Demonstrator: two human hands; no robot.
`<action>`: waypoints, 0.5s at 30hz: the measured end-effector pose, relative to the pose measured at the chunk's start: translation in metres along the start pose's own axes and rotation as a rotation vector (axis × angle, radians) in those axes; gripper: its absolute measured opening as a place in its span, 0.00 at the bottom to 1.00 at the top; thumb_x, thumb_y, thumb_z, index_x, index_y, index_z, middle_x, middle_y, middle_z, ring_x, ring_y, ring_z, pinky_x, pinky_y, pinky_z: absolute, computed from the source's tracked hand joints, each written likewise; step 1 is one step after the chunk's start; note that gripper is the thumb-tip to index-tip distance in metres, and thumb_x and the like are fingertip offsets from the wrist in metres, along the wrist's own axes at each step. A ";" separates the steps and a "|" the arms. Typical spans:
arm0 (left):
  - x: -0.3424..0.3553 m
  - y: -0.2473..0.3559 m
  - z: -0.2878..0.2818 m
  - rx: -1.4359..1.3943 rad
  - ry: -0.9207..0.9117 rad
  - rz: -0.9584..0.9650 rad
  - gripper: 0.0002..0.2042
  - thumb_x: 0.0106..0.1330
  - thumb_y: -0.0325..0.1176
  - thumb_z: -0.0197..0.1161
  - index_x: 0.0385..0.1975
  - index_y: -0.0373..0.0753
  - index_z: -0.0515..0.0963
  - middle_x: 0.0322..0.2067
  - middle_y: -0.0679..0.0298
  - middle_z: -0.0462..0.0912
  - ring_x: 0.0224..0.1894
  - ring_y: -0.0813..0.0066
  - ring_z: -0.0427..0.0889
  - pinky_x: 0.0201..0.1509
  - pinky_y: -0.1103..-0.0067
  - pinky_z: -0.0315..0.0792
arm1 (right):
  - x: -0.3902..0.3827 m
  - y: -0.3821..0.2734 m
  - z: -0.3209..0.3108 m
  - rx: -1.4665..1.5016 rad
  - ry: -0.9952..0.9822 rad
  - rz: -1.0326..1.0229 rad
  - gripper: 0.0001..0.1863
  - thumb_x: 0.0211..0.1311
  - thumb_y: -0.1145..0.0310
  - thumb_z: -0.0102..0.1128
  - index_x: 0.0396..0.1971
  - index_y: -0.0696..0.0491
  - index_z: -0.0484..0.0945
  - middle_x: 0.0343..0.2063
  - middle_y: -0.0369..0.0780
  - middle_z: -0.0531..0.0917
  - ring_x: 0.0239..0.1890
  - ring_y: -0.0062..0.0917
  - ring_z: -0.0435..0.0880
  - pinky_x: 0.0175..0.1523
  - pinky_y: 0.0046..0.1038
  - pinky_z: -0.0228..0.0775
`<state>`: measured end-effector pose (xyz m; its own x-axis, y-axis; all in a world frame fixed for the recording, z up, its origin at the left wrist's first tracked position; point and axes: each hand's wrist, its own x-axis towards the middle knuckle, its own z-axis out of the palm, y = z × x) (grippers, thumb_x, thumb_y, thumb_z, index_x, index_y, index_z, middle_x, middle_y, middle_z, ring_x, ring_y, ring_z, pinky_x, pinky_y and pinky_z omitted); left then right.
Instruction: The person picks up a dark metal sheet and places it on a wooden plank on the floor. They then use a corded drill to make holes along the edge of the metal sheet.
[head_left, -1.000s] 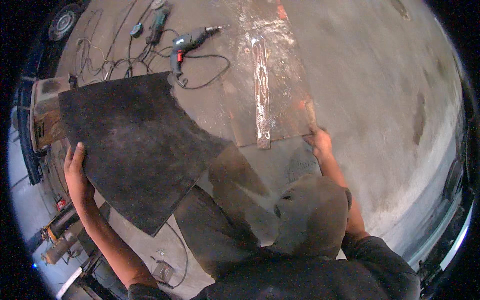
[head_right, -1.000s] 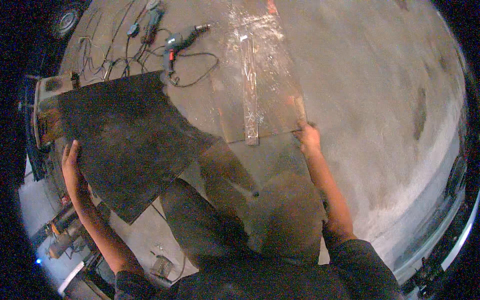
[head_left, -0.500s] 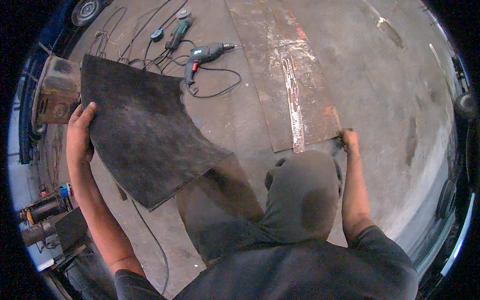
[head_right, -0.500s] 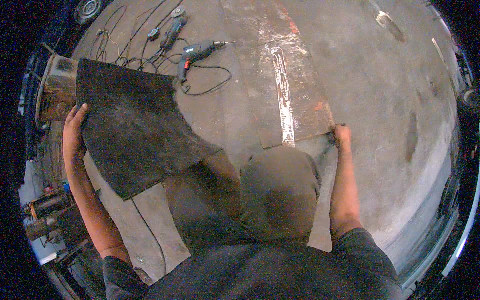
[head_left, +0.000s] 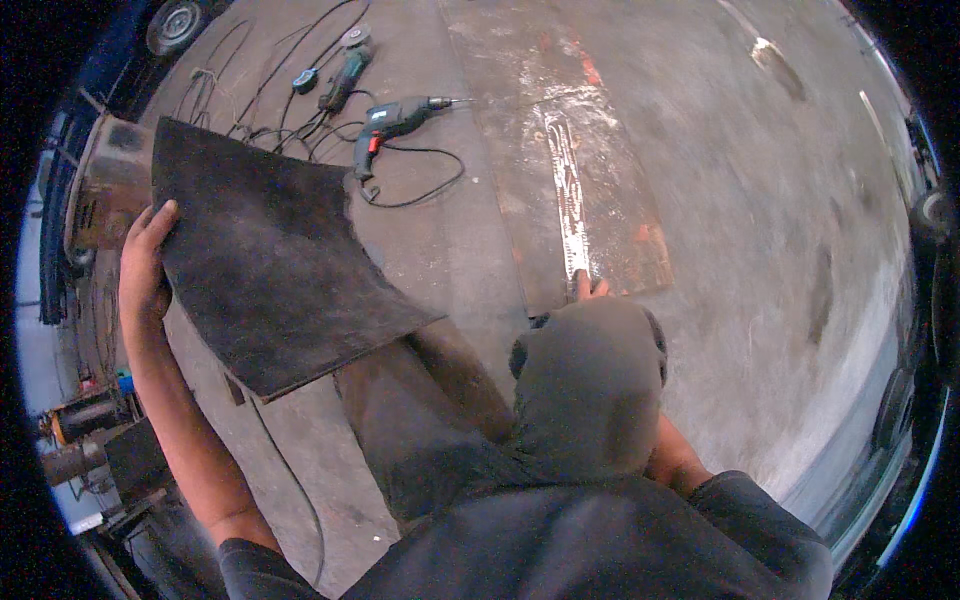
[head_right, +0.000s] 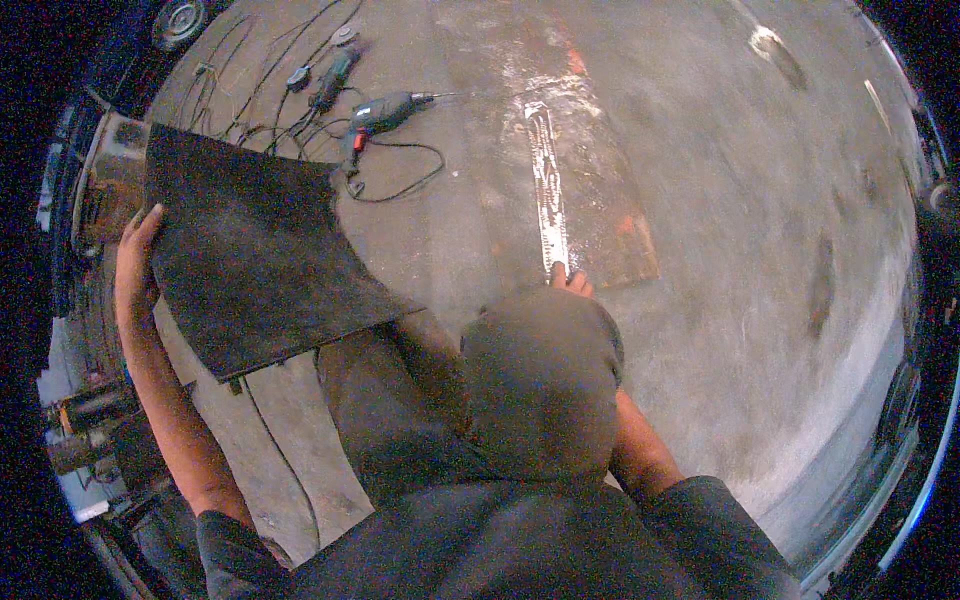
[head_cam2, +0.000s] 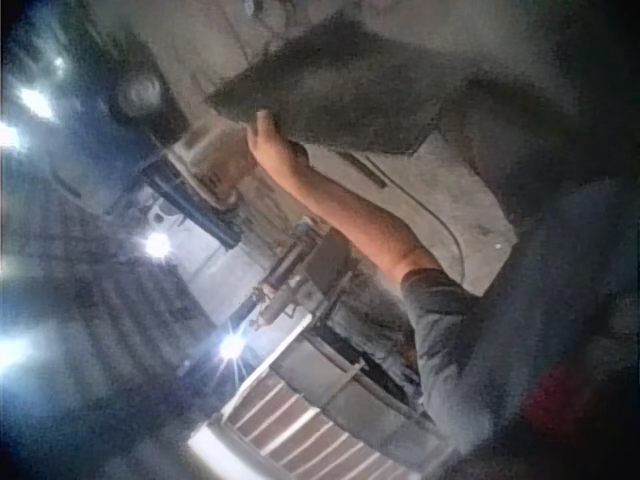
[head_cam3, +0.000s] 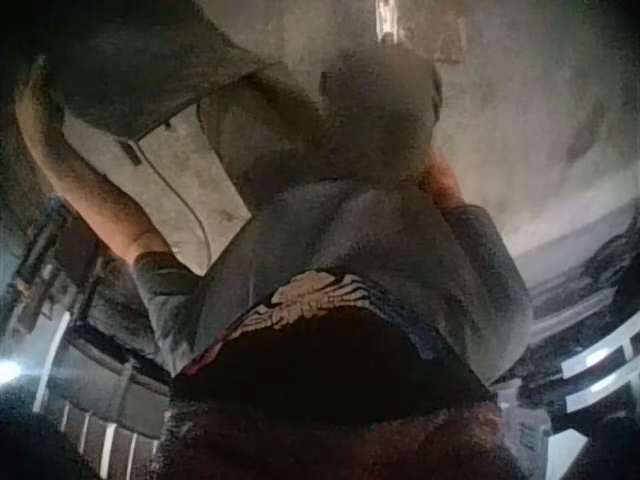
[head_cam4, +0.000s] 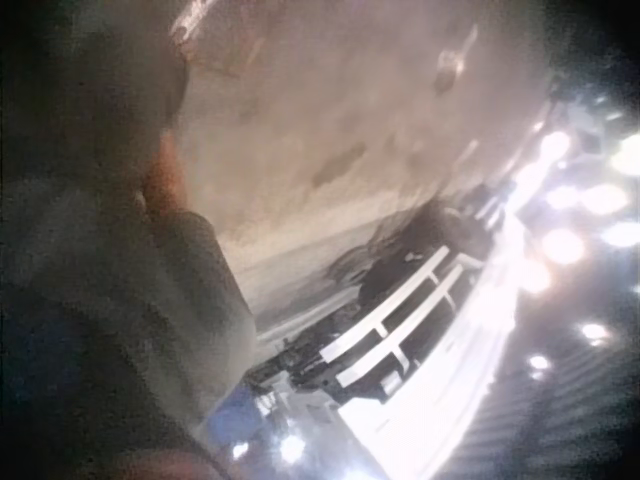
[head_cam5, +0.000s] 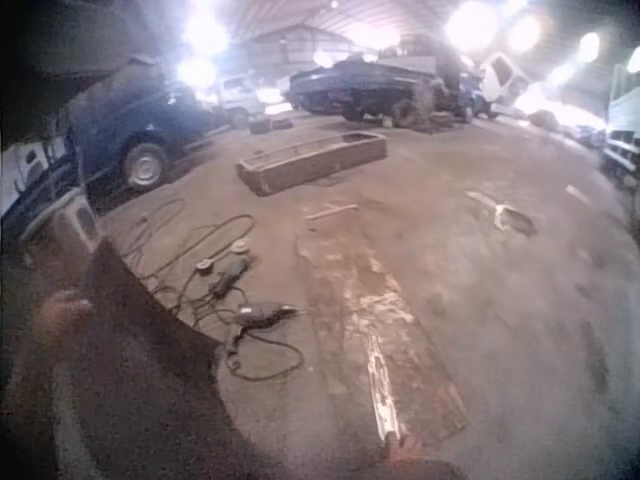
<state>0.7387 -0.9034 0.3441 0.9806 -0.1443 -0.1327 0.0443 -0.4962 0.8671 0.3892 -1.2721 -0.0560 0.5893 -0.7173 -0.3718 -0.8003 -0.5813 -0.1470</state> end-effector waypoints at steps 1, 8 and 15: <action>0.000 -0.001 -0.001 -0.005 -0.006 -0.007 0.26 0.69 0.42 0.62 0.58 0.27 0.71 0.51 0.53 0.80 0.51 0.64 0.80 0.58 0.72 0.71 | -0.001 0.003 0.009 0.026 0.025 0.011 0.42 0.50 0.52 0.74 0.66 0.44 0.66 0.57 0.52 0.69 0.60 0.55 0.72 0.62 0.48 0.67; 0.014 -0.005 0.003 0.026 0.013 -0.008 0.27 0.68 0.43 0.63 0.58 0.27 0.71 0.51 0.53 0.80 0.51 0.63 0.80 0.57 0.72 0.71 | 0.005 0.038 0.015 0.407 0.092 0.035 0.42 0.51 0.52 0.72 0.65 0.49 0.65 0.53 0.53 0.72 0.55 0.56 0.75 0.57 0.48 0.70; 0.019 -0.002 0.002 0.090 0.030 0.017 0.26 0.68 0.44 0.63 0.57 0.29 0.72 0.50 0.55 0.81 0.48 0.65 0.81 0.54 0.73 0.72 | 0.007 0.080 -0.044 0.980 -0.298 -0.072 0.29 0.61 0.62 0.61 0.62 0.55 0.72 0.46 0.46 0.83 0.43 0.36 0.83 0.45 0.36 0.77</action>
<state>0.7564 -0.9064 0.3388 0.9863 -0.1286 -0.1029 0.0116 -0.5691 0.8222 0.3343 -1.3401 -0.0304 0.6946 -0.4911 -0.5256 -0.5819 0.0459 -0.8119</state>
